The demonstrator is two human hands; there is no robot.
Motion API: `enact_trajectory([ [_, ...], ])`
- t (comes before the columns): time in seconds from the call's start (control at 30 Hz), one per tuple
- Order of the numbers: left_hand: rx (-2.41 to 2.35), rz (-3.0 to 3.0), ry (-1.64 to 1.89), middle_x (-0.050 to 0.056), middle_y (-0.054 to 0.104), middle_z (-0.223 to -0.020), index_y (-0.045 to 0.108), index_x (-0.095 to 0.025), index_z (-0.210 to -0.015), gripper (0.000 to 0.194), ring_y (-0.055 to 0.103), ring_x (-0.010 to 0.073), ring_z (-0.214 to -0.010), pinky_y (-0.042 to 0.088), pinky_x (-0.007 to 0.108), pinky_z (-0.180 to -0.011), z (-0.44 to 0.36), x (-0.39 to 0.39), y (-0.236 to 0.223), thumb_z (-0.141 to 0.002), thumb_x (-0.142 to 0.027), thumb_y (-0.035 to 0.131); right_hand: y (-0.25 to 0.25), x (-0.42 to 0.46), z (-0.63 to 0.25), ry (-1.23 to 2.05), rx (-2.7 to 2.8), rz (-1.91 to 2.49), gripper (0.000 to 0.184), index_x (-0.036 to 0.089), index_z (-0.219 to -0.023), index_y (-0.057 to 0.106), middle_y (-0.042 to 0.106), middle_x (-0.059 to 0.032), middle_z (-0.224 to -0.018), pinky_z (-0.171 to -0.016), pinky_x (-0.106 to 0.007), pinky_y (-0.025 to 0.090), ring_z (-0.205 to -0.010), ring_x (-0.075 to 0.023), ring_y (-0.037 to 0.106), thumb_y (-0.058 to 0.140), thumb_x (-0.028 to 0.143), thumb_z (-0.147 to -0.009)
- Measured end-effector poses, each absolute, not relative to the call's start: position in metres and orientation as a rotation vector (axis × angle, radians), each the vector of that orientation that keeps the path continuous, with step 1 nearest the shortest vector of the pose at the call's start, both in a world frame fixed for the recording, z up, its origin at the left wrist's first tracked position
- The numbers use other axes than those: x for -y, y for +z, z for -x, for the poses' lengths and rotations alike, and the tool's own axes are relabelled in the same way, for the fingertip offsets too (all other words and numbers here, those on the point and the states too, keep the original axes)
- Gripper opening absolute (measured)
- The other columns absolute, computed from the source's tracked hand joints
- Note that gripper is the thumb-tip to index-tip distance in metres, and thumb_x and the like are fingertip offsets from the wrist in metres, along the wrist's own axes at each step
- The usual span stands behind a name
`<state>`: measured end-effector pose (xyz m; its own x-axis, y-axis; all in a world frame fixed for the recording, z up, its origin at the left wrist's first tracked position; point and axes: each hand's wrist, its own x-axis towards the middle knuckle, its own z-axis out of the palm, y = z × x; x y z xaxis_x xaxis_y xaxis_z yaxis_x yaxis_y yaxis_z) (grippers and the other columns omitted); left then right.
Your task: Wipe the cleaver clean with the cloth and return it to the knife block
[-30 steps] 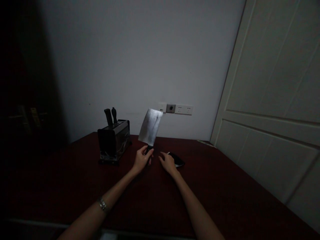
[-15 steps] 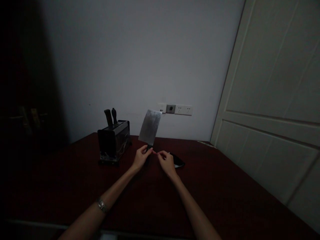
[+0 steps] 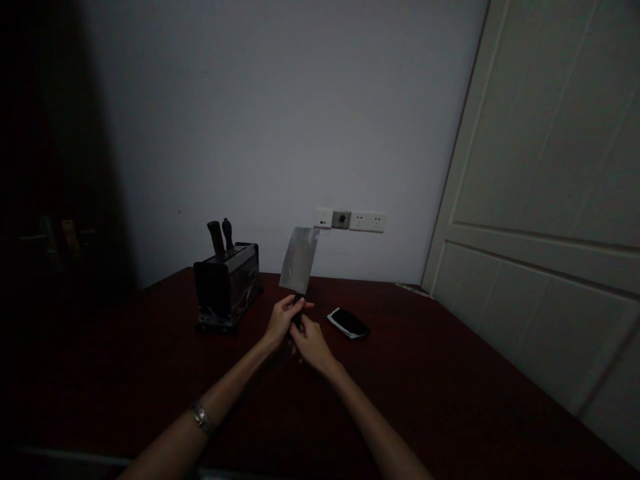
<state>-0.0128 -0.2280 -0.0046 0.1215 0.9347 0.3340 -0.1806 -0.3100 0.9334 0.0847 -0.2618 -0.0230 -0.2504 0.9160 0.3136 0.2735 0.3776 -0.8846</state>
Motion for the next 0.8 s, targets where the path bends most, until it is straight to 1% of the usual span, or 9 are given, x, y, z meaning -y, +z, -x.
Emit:
enact_trajectory([
  [0.1, -0.797, -1.380, 1.398, 0.013, 0.069, -0.092, 0.059, -0.012, -0.085, 0.042, 0.056, 0.0113, -0.048, 0.040, 0.021, -0.045, 0.012, 0.228, -0.003, -0.071, -0.052, 0.061, -0.024, 0.260, -0.083, 0.811, 1.749, 1.031, 0.031, 0.015, -0.099, 0.050, 0.052, 0.0046, -0.053, -0.034, -0.019, 0.036, -0.038, -0.0106, 0.048, 0.040, 0.041, -0.085],
  [0.17, -0.766, -1.404, 1.422, 0.013, 0.068, -0.092, 0.061, -0.011, -0.086, 0.043, 0.063, 0.0165, -0.067, 0.046, 0.023, -0.059, 0.012, 0.226, 0.000, -0.069, -0.051, 0.064, -0.024, 0.260, -0.085, 0.698, 1.755, 1.008, 0.030, 0.014, -0.101, 0.050, 0.055, 0.0022, -0.056, -0.040, -0.021, 0.039, -0.044, -0.0115, 0.051, 0.040, 0.037, -0.085],
  [0.23, -0.727, -1.467, 1.404, 0.012, 0.067, -0.096, 0.063, -0.010, -0.092, 0.047, 0.062, 0.0204, -0.086, 0.046, 0.027, -0.076, 0.013, 0.223, 0.003, -0.070, -0.052, 0.063, -0.022, 0.260, -0.088, 0.573, 1.756, 1.005, 0.031, 0.012, -0.102, 0.051, 0.058, -0.0009, -0.061, -0.047, -0.023, 0.040, -0.051, -0.0131, 0.053, 0.040, 0.035, -0.085],
  [0.33, -0.673, -1.610, 1.310, 0.009, 0.066, -0.100, 0.063, -0.011, -0.102, 0.055, 0.059, 0.0213, -0.096, 0.042, 0.031, -0.087, 0.014, 0.220, 0.009, -0.079, -0.059, 0.048, -0.015, 0.260, -0.093, 0.458, 1.720, 1.020, 0.030, 0.012, -0.098, 0.054, 0.062, -0.0049, -0.069, -0.053, -0.024, 0.041, -0.057, -0.0151, 0.055, 0.040, 0.036, -0.085],
  [0.4, -0.678, -1.714, 1.234, 0.008, 0.067, -0.096, 0.063, -0.012, -0.105, 0.059, 0.059, 0.0201, -0.095, 0.042, 0.031, -0.087, 0.016, 0.221, 0.015, -0.084, -0.060, 0.036, -0.006, 0.259, -0.099, 0.410, 1.677, 1.023, 0.029, 0.013, -0.092, 0.055, 0.063, -0.0063, -0.073, -0.056, -0.025, 0.042, -0.060, -0.0157, 0.056, 0.040, 0.036, -0.085],
  [0.47, -0.769, -1.804, 1.179, 0.008, 0.068, -0.086, 0.063, -0.011, -0.105, 0.060, 0.062, 0.0188, -0.083, 0.046, 0.031, -0.081, 0.020, 0.225, 0.022, -0.088, -0.057, 0.027, 0.005, 0.259, -0.106, 0.353, 1.640, 1.050, 0.029, 0.014, -0.086, 0.056, 0.063, -0.0058, -0.071, -0.056, -0.024, 0.041, -0.060, -0.0156, 0.056, 0.040, 0.038, -0.084],
  [0.57, -0.981, -2.002, 1.320, 0.007, 0.067, -0.074, 0.064, -0.011, -0.100, 0.045, 0.063, 0.0177, -0.068, 0.049, 0.031, -0.070, 0.032, 0.233, 0.040, -0.087, -0.046, 0.040, 0.028, 0.260, -0.121, 0.261, 1.625, 1.136, 0.031, 0.014, -0.078, 0.057, 0.059, -0.0036, -0.063, -0.053, -0.024, 0.038, -0.056, -0.0149, 0.052, 0.042, 0.041, -0.082],
  [0.67, -0.957, -2.455, 1.578, 0.008, 0.067, -0.092, 0.063, -0.014, -0.102, 0.025, 0.062, 0.0183, -0.085, 0.048, 0.032, -0.079, 0.049, 0.239, 0.068, -0.083, -0.026, 0.051, 0.054, 0.264, -0.136, 0.230, 1.647, 1.229, 0.033, 0.014, -0.070, 0.058, 0.056, -0.0024, -0.058, -0.049, -0.023, 0.035, -0.052, -0.0141, 0.049, 0.043, 0.042, -0.080],
  [0.8, -0.594, -3.177, 1.432, 0.011, 0.057, -0.121, 0.051, -0.016, -0.121, 0.038, 0.047, 0.0202, -0.116, 0.041, 0.040, -0.095, 0.060, 0.239, 0.107, -0.084, -0.015, 0.051, 0.081, 0.278, -0.143, 0.330, 1.739, 1.288, 0.030, 0.014, -0.064, 0.057, 0.054, -0.0018, -0.055, -0.045, -0.022, 0.030, -0.048, -0.0126, 0.047, 0.044, 0.037, -0.078],
])
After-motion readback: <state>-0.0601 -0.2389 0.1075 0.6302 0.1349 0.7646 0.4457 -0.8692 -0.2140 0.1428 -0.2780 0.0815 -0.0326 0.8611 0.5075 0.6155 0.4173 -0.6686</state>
